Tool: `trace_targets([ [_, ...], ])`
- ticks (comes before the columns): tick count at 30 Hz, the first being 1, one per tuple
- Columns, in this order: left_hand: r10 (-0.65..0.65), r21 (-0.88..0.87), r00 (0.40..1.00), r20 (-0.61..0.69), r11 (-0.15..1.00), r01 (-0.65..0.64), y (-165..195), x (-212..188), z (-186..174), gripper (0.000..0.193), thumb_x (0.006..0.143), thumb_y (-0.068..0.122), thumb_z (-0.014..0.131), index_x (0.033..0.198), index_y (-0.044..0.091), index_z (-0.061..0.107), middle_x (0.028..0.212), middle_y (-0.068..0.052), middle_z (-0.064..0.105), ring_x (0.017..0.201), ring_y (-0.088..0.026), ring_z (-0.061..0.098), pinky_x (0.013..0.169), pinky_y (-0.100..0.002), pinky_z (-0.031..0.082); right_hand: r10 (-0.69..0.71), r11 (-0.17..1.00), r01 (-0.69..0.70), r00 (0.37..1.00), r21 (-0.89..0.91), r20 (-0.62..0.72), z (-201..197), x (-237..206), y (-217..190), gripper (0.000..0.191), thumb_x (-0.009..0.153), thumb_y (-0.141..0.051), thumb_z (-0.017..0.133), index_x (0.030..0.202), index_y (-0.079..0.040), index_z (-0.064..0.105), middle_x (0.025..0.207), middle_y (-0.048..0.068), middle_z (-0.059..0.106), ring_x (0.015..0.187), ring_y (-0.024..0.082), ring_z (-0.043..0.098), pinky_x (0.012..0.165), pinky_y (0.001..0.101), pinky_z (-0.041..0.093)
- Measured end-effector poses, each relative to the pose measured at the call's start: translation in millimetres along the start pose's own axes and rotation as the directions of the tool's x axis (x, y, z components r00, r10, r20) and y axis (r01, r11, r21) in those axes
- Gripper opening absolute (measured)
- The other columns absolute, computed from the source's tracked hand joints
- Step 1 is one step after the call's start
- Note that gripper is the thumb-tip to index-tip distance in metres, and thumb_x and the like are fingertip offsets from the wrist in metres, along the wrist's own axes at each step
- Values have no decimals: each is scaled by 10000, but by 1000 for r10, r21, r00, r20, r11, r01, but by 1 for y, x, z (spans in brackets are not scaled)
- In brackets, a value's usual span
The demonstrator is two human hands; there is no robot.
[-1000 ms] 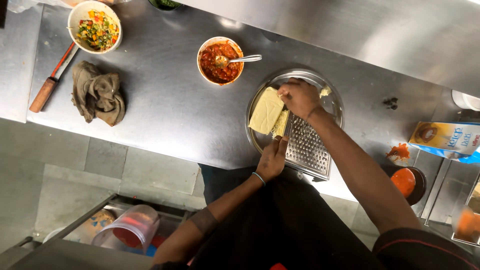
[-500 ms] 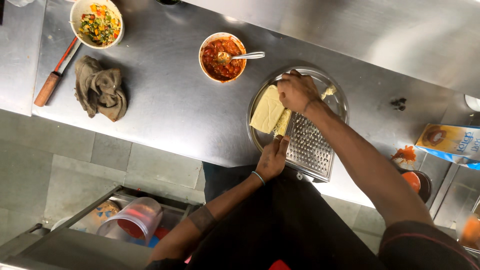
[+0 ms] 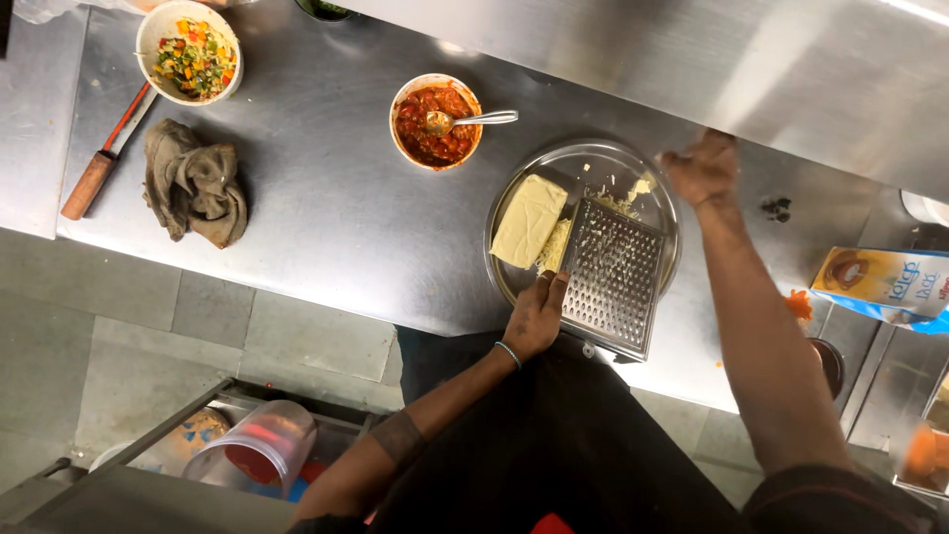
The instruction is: The person unwraps a block of cheese from foil wrapping and places it on a metal tray. The person then grates the cheese against a box grater resting on the tray, rubbing the block back and forth to collect shredded cheese on the tray.
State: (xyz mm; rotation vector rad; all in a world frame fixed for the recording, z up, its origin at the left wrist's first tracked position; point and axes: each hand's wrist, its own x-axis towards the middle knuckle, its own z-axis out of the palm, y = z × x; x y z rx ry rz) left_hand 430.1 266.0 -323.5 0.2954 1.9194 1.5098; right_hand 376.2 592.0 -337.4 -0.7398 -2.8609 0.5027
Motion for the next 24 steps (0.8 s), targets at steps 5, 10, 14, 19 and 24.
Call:
trace_targets([
  [5, -102, -6, 995, 15, 995, 102, 2, 0, -2, 413, 1068, 370, 428, 1020, -21, 552, 822, -303, 625, 822, -501, 614, 732, -539, 463, 336, 761, -439, 896, 478, 289, -5, -4, 9, 186, 950, -98, 651, 1131, -83, 690, 1111, 137, 744, 937, 229, 741, 826, 348, 605],
  [10, -83, -24, 996, 14, 996, 83, 2, -2, -2, 426, 1069, 368, 426, 1010, -32, 558, 813, -306, 624, 813, -498, 618, 717, -528, 465, 331, 232, -402, 889, 886, 317, -8, -17, 30, 180, 1001, -42, 584, 1116, -9, 719, 1090, 123, 737, 1005, 242, 749, 863, 378, 619],
  [14, -77, -2, 997, 8, 997, 77, 1, -3, -1, 441, 1074, 376, 429, 998, -36, 567, 818, -302, 631, 816, -493, 619, 723, -525, 467, 112, -156, -441, 881, 884, 459, -19, -25, 30, 209, 1021, -82, 550, 1144, 13, 689, 1029, 149, 707, 947, 252, 717, 930, 418, 673],
  [19, -90, -11, 996, 18, 996, 90, -3, -3, -1, 451, 1073, 391, 417, 1022, -31, 569, 839, -303, 636, 830, -495, 617, 744, -531, 467, 143, 556, -494, 849, 668, 509, -22, -35, -43, 249, 946, -215, 681, 1140, -59, 695, 1116, 82, 717, 1013, 244, 706, 943, 431, 618],
  [24, -108, 34, 994, 15, 994, 107, -7, -2, 2, 504, 1059, 453, 398, 1093, -21, 563, 858, -303, 629, 853, -502, 617, 745, -540, 467, -596, 788, 577, 626, 216, 502, -7, -54, -152, 706, 695, -131, 815, 1364, -143, 590, 1487, 126, 475, 1346, 324, 452, 1108, 459, 384],
])
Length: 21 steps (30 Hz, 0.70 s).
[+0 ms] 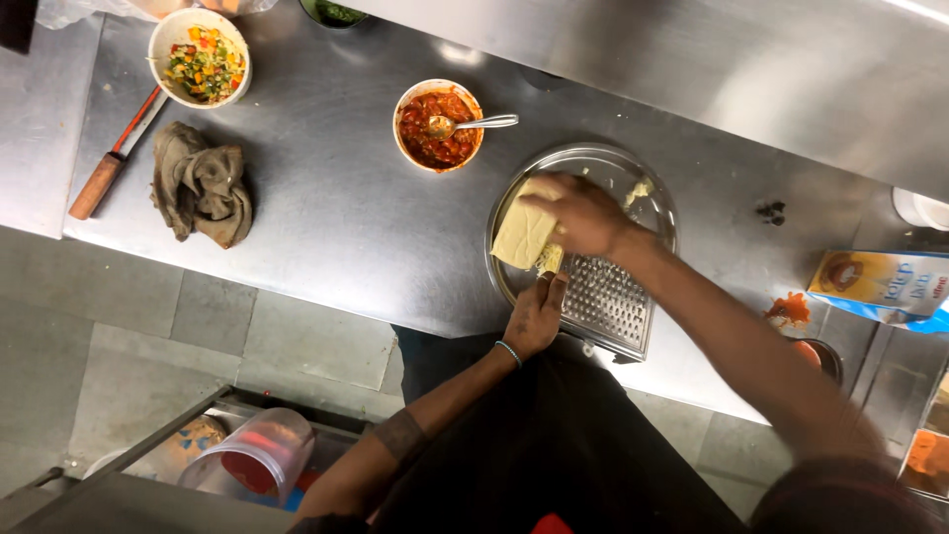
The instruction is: The person unwraps a block of cheese from foil wrapping and places it on a metal tray. The person then grates the cheese against a box grater resting on the tray, rubbing the block back and forth to collect shredded cheese on the tray.
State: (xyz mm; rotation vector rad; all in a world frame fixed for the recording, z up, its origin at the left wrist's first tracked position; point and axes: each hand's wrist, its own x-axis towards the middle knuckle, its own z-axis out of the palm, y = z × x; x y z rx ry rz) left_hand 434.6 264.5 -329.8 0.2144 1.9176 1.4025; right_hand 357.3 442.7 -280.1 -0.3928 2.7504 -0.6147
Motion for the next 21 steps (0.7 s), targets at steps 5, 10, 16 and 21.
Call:
trace_targets([
  [5, -41, 17, 999, 31, 999, 40, 1, -1, -3, 560, 1057, 498, 367, 1051, -24, 571, 835, -288, 645, 841, -490, 631, 765, -532, 469, 61, 893, 87, 949, -442, 309, 4, 48, -36, 770, 612, -58, 810, 1341, -4, 571, 1388, 147, 502, 1313, 325, 449, 1168, 454, 365],
  [10, -36, -3, 999, 14, 999, 36, 4, -1, -6, 545, 1046, 491, 382, 1062, -17, 580, 818, -272, 643, 830, -482, 632, 758, -517, 479, 55, 871, 113, 944, -478, 325, 7, 58, -41, 769, 593, -77, 851, 1305, 8, 574, 1370, 169, 454, 1307, 365, 423, 1126, 559, 384],
  [16, -71, -19, 996, 47, 997, 72, 4, -5, -6, 538, 1054, 467, 381, 1011, -27, 588, 789, -269, 646, 789, -464, 652, 751, -506, 493, 117, 915, 40, 926, -401, 358, 12, 57, -37, 835, 547, -117, 930, 1291, -6, 566, 1423, 171, 363, 1307, 390, 407, 1025, 500, 487],
  [21, -2, 4, 1000, 10, 1000, 2, 7, -6, -8, 542, 1063, 463, 374, 1022, -29, 599, 797, -265, 653, 827, -454, 647, 772, -509, 483, 60, 937, 57, 946, -344, 319, 11, 57, -31, 892, 518, -158, 944, 1303, 4, 554, 1380, 162, 401, 1247, 404, 440, 1069, 434, 507],
])
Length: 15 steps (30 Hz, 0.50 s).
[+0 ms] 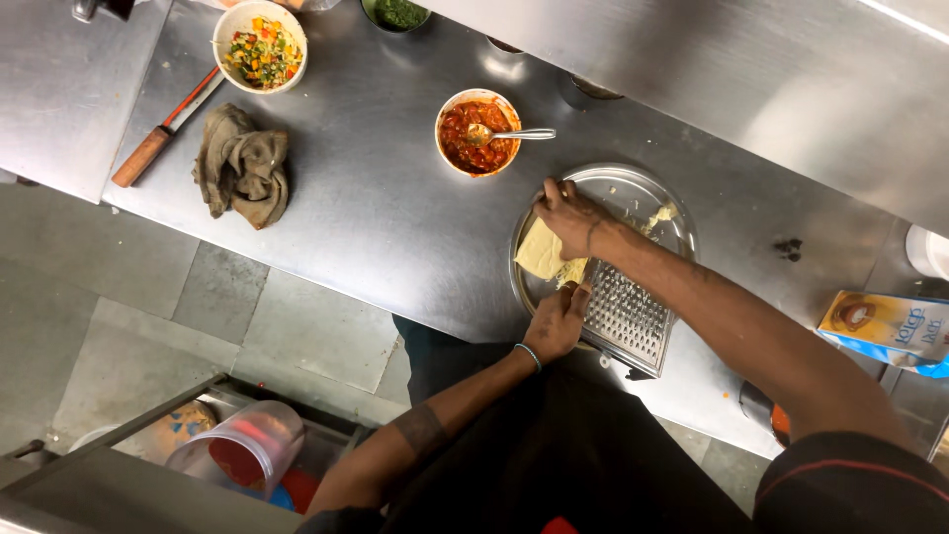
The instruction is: The person unwraps a block of cheese from foil wrapping and places it on a metal tray. The person then grates the cheese against a box grater resting on the tray, rubbing the block back and forth to collect shredded cheese on the tray.
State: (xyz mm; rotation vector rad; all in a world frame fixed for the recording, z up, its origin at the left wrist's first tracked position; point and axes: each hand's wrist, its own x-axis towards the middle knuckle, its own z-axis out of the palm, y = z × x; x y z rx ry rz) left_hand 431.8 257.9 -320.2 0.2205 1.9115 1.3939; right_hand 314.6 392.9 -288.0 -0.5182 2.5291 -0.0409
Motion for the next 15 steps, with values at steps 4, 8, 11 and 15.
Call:
trace_targets([
  [4, -38, -18, 999, 17, 999, 38, 1, -1, 0, 545, 1053, 472, 376, 1023, -26, 594, 785, -261, 650, 797, -446, 662, 773, -503, 496, 63, 993, -67, 997, 99, 41, -6, -1, 3, 1015, 496, -211, 976, 1361, 14, 496, 1370, 182, 381, 1249, 420, 408, 1064, 430, 498],
  [8, -49, -15, 999, 18, 999, 49, 0, -3, 1, 536, 1052, 475, 380, 1017, -18, 588, 780, -261, 648, 802, -448, 662, 780, -502, 495, 106, 992, -109, 993, 65, 60, -12, -3, 1, 1106, 476, -260, 999, 1380, 62, 448, 1362, 208, 386, 1293, 404, 385, 1074, 425, 481],
  [11, -40, 2, 999, 14, 999, 40, -2, -2, 2, 534, 1055, 472, 375, 1017, -16, 590, 798, -265, 650, 820, -456, 659, 785, -507, 493, 90, 994, -93, 995, 60, 50, -14, -4, 3, 1088, 473, -307, 1002, 1349, 56, 468, 1318, 191, 446, 1281, 373, 411, 1099, 416, 454],
  [15, -16, 32, 1000, 2, 999, 16, -6, 0, 6, 530, 1063, 469, 372, 1029, -11, 593, 867, -270, 664, 884, -483, 641, 807, -527, 477, 59, 994, -64, 997, 88, 53, -15, -6, 12, 978, 507, -376, 983, 1291, -5, 532, 1235, 135, 539, 1237, 337, 469, 1086, 420, 450],
])
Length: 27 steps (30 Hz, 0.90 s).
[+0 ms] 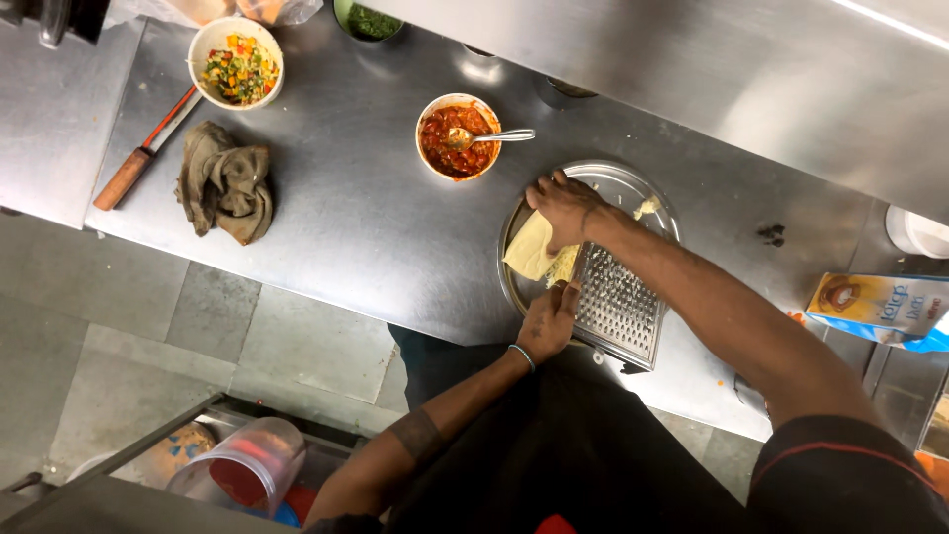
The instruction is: The person unwraps a block of cheese from foil wrapping and places it on a metal tray. The person then grates the cheese against a box grater resting on the tray, rubbing the block back and forth to collect shredded cheese on the tray.
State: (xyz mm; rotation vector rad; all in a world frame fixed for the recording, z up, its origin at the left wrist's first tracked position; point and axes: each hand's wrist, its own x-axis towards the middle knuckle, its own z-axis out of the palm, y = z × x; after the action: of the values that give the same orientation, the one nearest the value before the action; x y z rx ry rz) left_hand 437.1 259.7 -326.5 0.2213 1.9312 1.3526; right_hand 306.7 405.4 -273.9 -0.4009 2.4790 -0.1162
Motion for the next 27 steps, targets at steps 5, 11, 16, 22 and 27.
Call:
trace_targets([
  [5, 74, -32, 997, -20, 997, -75, -9, 2, 4, 530, 1066, 476, 371, 1042, -6, 590, 902, -295, 647, 905, -509, 612, 796, -532, 478, -141, 986, 140, 990, 87, 5, 2, -1, 5, 686, 561, -384, 953, 1111, -84, 673, 1166, 120, 589, 1150, 301, 562, 973, 422, 505],
  [11, 104, -42, 995, -4, 994, -104, -13, 0, 7, 564, 1079, 482, 373, 1016, -37, 583, 824, -294, 621, 816, -499, 600, 744, -533, 460, -48, 956, 37, 998, 291, 31, -5, -19, 9, 606, 632, -430, 909, 1074, -75, 694, 995, 116, 710, 933, 282, 684, 843, 425, 550],
  [16, 5, -46, 999, 37, 999, -3, -12, 1, 6, 564, 1061, 479, 362, 1052, -38, 588, 813, -280, 629, 785, -459, 627, 741, -511, 466, 269, 824, -164, 956, 542, -120, -25, -114, 25, 653, 685, -571, 841, 1078, -73, 689, 953, 122, 725, 881, 267, 706, 752, 415, 553],
  [22, 120, -164, 991, 63, 981, -108, -22, 4, 7, 588, 1075, 484, 454, 1191, -81, 564, 981, -209, 644, 934, -307, 614, 859, -403, 471, 751, 595, -522, 631, 611, -192, 24, -219, -31, 563, 860, -590, 752, 978, -44, 685, 871, 168, 706, 759, 306, 734, 708, 422, 587],
  [27, 27, -252, 992, 127, 968, 5, -25, 0, 10, 548, 1041, 446, 534, 1107, -96, 583, 880, -141, 606, 827, -213, 554, 779, -366, 474, 870, 485, -486, 351, 727, -346, 71, -205, -76, 662, 833, -428, 799, 1232, 28, 531, 1024, 272, 674, 841, 435, 703, 735, 481, 588],
])
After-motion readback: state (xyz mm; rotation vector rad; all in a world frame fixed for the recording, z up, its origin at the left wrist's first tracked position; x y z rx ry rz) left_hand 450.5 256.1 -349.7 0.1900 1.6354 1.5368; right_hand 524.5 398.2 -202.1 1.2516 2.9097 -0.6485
